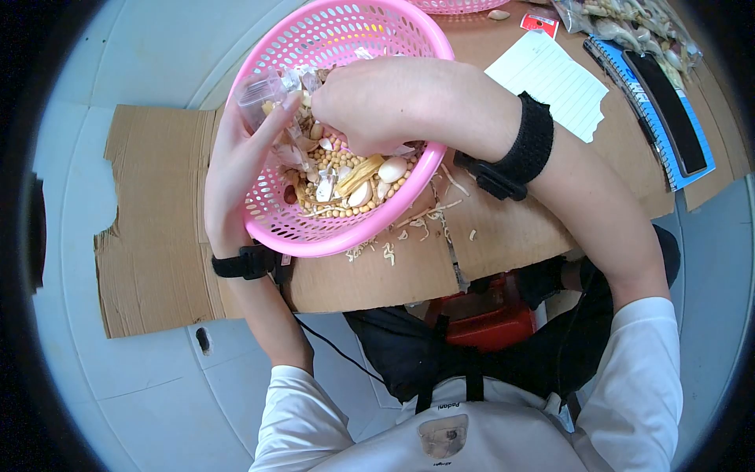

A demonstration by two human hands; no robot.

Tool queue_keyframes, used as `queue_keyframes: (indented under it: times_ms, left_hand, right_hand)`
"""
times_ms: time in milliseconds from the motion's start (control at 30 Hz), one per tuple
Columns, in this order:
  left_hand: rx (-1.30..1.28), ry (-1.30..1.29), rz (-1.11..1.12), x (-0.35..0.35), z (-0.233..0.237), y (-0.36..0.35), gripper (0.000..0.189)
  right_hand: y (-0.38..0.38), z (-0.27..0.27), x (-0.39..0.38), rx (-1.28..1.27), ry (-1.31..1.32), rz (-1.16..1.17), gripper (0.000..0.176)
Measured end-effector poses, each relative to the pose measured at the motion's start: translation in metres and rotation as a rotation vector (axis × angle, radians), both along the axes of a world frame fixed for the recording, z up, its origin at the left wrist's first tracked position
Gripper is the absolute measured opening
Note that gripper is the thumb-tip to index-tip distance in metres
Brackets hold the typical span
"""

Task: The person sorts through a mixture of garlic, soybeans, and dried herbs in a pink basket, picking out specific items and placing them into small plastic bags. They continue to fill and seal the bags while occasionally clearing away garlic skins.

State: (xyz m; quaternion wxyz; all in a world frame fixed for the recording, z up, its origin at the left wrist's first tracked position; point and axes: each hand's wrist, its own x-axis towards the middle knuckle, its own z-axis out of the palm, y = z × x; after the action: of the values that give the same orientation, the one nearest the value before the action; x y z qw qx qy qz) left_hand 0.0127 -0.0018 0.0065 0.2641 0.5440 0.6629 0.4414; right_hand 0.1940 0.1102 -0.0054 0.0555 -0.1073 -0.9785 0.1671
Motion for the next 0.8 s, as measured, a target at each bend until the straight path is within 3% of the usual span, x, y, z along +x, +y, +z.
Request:
queue_keyframes:
  times_ms: [167, 367, 567, 633, 800]
  left_hand:
    - [0.009, 0.009, 0.002, 0.001, 0.000, 0.000, 0.061]
    - [0.012, 0.008, -0.002, -0.001, -0.001, -0.001, 0.059]
    - [0.026, 0.042, -0.012, -0.003, -0.003, 0.000, 0.057]
    - [0.032, 0.051, -0.016, -0.004, -0.004, 0.000, 0.057]
    - [0.028, 0.033, -0.020, -0.004, -0.004, 0.000, 0.056]
  right_hand:
    - [0.001, -0.001, 0.002, 0.008, 0.082, 0.023, 0.011]
    - [0.001, 0.000, -0.001, -0.053, 0.133, 0.056, 0.018]
    - [-0.002, -0.002, 0.002, -0.098, 0.113, 0.128, 0.026]
    - [-0.004, 0.007, 0.000, -0.126, -0.040, 0.110, 0.023]
    - [-0.004, 0.009, 0.002, -0.130, -0.064, 0.095, 0.016]
